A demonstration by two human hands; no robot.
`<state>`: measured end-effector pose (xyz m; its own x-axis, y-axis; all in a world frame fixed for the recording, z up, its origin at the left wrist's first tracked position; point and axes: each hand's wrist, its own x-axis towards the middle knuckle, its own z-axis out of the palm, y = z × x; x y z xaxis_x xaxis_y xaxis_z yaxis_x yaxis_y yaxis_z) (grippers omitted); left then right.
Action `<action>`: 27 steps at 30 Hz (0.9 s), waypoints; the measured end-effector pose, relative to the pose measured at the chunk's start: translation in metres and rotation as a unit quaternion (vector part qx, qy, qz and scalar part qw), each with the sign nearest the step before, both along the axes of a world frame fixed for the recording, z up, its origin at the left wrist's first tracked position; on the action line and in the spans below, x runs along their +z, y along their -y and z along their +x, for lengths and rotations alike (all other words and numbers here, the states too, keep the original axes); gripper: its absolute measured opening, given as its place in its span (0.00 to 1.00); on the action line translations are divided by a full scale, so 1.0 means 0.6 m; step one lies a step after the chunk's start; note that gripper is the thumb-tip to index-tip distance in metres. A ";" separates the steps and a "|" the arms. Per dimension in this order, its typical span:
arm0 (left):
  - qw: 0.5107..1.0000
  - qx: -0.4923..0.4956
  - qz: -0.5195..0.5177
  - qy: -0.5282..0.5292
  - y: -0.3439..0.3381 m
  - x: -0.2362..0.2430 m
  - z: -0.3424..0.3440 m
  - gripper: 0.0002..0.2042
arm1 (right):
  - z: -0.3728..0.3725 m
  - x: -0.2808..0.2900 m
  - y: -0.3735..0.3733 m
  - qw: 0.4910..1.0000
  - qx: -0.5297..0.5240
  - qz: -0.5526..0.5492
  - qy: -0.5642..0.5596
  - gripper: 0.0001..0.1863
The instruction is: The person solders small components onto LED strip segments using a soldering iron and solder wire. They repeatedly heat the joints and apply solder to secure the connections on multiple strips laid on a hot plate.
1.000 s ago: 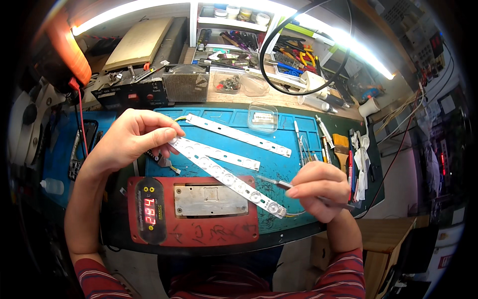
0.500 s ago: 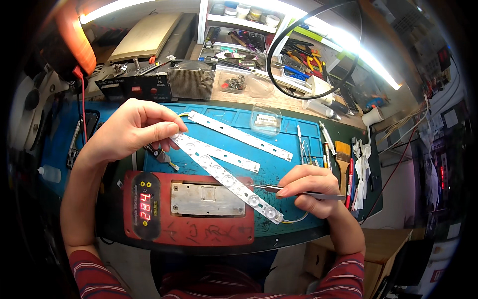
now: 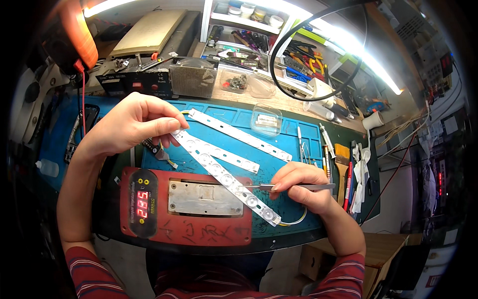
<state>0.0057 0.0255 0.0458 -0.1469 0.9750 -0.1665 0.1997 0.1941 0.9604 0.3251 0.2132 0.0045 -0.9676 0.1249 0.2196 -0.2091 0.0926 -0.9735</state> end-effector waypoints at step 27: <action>1.000 -0.004 0.006 0.001 -0.004 -0.002 -0.003 0.08 | 0.001 -0.008 0.001 0.999 0.003 -0.037 0.013 0.10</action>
